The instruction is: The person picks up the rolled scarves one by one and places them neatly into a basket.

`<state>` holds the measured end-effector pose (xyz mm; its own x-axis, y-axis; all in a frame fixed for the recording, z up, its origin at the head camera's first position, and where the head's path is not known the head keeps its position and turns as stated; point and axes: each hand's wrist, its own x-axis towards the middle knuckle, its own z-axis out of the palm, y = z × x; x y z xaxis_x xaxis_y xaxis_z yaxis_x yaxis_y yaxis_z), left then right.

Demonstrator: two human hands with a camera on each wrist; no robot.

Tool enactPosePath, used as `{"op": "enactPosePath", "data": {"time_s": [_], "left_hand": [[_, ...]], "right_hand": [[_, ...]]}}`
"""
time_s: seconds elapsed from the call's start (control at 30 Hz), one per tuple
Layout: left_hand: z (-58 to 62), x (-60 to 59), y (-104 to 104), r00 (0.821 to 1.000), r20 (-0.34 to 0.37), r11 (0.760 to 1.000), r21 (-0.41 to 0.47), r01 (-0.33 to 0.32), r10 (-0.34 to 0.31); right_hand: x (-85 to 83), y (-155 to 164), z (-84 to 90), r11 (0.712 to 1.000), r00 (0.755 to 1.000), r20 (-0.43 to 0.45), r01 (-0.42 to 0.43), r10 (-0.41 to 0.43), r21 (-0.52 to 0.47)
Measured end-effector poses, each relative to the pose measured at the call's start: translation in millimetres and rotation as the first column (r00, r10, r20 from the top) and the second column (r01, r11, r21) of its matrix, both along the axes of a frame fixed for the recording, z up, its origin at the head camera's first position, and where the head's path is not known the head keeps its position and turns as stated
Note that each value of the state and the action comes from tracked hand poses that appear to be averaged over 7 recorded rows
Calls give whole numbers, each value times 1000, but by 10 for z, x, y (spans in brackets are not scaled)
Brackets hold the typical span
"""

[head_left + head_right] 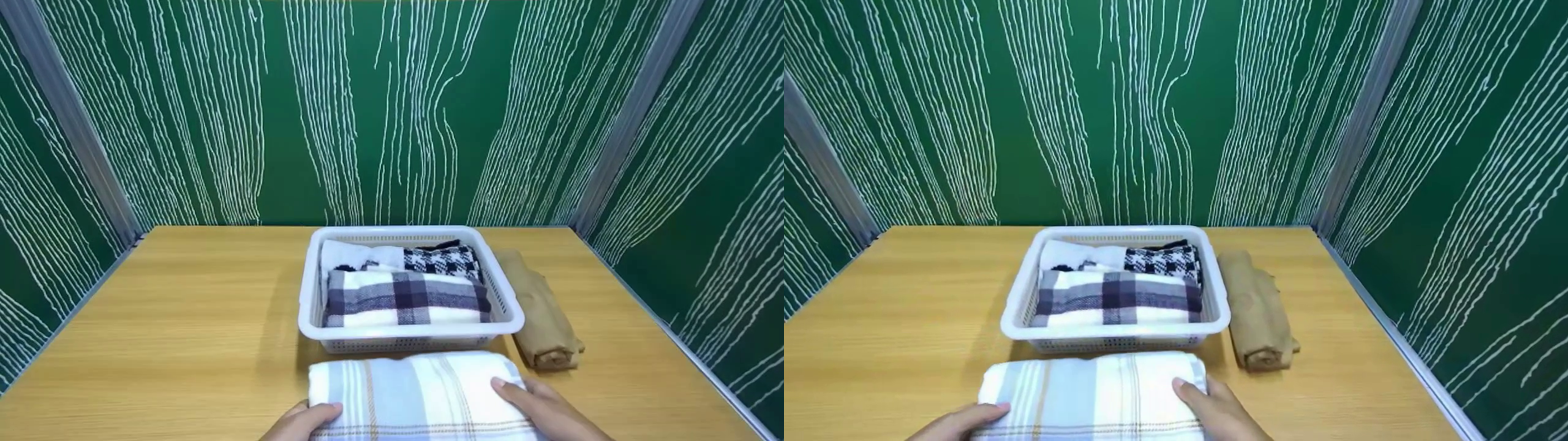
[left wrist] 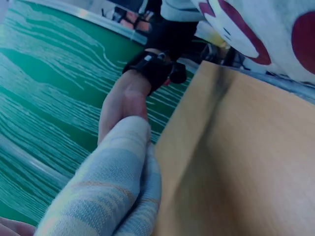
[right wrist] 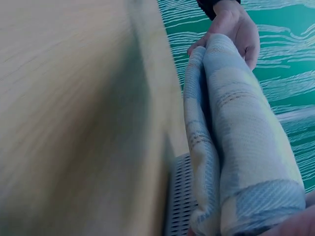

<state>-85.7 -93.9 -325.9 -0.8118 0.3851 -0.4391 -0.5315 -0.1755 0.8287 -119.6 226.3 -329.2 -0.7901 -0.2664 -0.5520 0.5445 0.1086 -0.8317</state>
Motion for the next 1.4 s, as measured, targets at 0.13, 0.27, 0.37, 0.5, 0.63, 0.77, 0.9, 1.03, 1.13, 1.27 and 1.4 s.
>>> {"op": "enactPosePath", "data": {"time_s": [0.13,0.27,0.37,0.5,0.63,0.77,0.9,1.03,1.13,1.27,1.4], "left_hand": [[135,35,-53,998,-69,1000,17,-10,11],[261,-34,-100,987,-164,1000,-3,-7,6],[391,-134,-112,968,-250,1000,17,-21,24],[646,-264,-78,932,-341,992,61,-110,124],[843,-427,22,891,-395,974,82,-209,224],[949,-655,96,856,-449,965,78,-250,258],[1045,-904,113,842,-470,962,68,-265,265],[1092,-1148,112,833,-487,960,50,-275,264],[1081,-1321,113,831,-489,959,49,-278,265],[1026,-1537,107,835,-477,959,61,-278,273],[926,-1711,78,835,-470,955,70,-287,286]], "right_hand": [[47,37,190,996,999,-31,-47,45,-70],[18,50,396,995,993,-105,-67,59,-80],[-67,55,556,997,980,-188,-65,57,-37],[-261,51,764,999,962,-271,-24,17,-22],[-496,49,950,1000,942,-335,1,-6,-13],[-726,57,1104,1000,920,-391,3,-10,-17],[-953,39,1231,999,914,-405,16,-32,-42],[-1174,15,1292,997,914,-401,25,-54,-77],[-1323,-8,1294,993,912,-398,61,-95,-99],[-1512,-53,1257,986,905,-395,126,-160,-110],[-1680,-106,1173,980,900,-390,164,-196,-114]]}}
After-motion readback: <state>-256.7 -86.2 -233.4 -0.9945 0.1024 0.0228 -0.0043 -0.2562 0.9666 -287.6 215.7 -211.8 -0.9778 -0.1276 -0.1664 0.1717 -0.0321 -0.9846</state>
